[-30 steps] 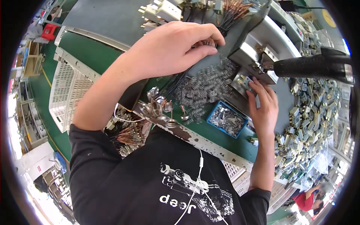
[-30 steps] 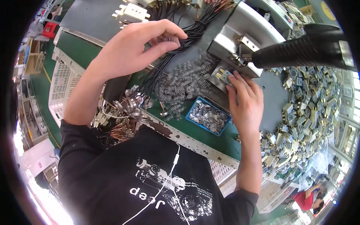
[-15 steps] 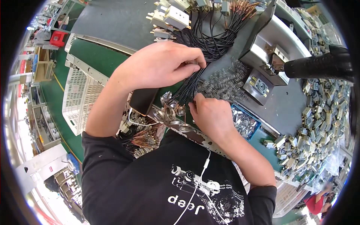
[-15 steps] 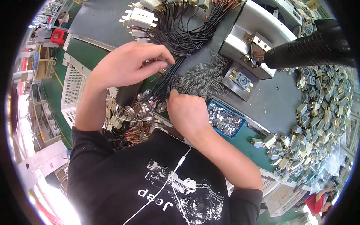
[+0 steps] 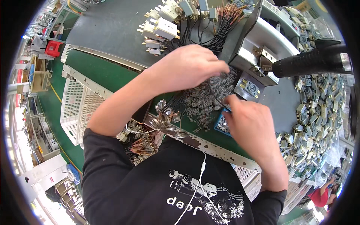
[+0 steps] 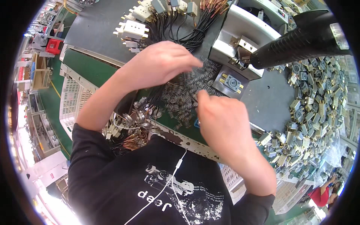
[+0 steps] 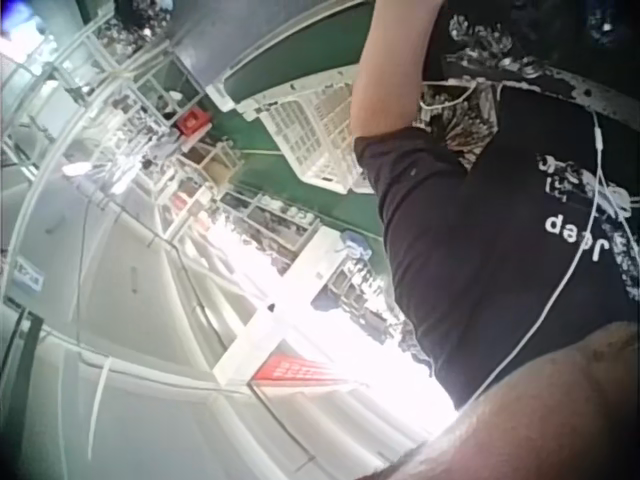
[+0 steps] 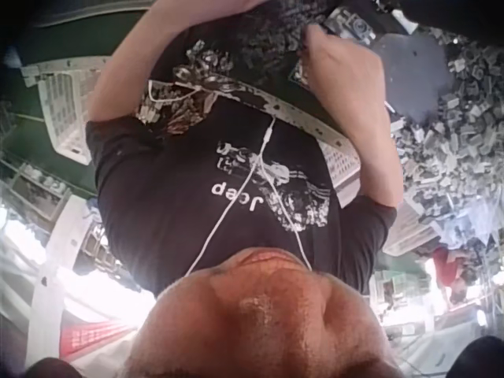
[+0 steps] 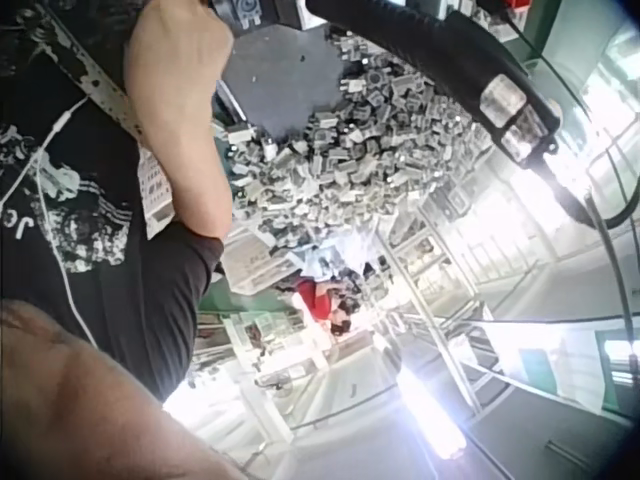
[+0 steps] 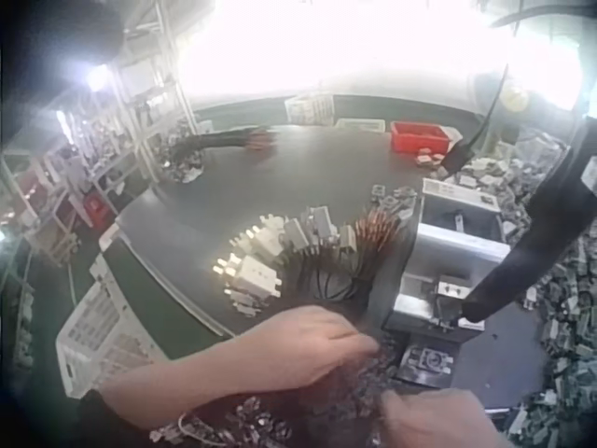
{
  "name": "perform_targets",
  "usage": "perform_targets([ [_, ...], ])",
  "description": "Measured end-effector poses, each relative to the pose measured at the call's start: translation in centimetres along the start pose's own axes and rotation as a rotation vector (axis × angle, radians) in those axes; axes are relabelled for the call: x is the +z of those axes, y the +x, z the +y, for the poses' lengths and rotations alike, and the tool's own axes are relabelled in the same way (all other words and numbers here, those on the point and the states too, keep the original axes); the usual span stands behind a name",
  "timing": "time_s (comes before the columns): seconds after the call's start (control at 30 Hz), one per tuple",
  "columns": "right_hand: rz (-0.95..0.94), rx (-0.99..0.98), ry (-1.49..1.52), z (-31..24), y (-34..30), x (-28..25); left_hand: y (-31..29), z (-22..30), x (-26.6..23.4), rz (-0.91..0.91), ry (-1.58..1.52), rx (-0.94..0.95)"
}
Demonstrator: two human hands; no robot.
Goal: Assembling small electronic components using a handheld electric fastening tool at an industrial workbench.
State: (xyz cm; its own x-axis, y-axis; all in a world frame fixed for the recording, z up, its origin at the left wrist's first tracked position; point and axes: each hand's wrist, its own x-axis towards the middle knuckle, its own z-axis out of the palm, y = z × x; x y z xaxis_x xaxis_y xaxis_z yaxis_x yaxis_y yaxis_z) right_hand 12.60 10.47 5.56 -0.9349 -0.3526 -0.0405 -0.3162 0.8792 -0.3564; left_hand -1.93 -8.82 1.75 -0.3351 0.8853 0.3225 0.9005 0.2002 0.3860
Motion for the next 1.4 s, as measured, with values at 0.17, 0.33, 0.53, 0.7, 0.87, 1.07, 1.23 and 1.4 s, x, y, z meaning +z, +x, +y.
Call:
perform_targets([
  [0.17, -0.040, 0.660, 0.842, 3.6, -3.8, -0.7, 0.8, -2.1, 0.9, 0.101, -0.028, -0.056],
  [0.33, 0.182, 0.296, 0.213, 4.2, -4.6, -0.9, 1.6, -2.0, 0.8, 0.078, -0.108, -0.066],
  [0.53, 0.304, 0.309, 0.192, 6.2, -6.5, 2.5, 4.0, 1.5, 1.0, 0.178, -0.037, 0.111],
  [0.7, 0.395, 0.409, 0.456, 6.4, -7.4, 3.2, 6.7, 2.3, 4.2, 0.102, -0.038, 0.254],
  [0.87, 0.470, 0.364, 0.572, 6.0, -8.6, 5.2, 7.0, 2.7, 5.8, -0.038, -0.025, 0.122],
  [1.07, 0.543, 0.352, 0.629, 6.1, -8.9, 5.3, 7.3, 2.8, 6.1, -0.028, -0.035, 0.137],
  [1.23, 0.562, 0.341, 0.592, 6.1, -9.3, 5.4, 7.4, 3.4, 6.3, -0.030, -0.066, 0.081],
  [1.4, 0.579, 0.345, 0.548, 6.0, -9.2, 5.2, 7.2, 3.8, 5.7, -0.017, -0.071, 0.067],
])
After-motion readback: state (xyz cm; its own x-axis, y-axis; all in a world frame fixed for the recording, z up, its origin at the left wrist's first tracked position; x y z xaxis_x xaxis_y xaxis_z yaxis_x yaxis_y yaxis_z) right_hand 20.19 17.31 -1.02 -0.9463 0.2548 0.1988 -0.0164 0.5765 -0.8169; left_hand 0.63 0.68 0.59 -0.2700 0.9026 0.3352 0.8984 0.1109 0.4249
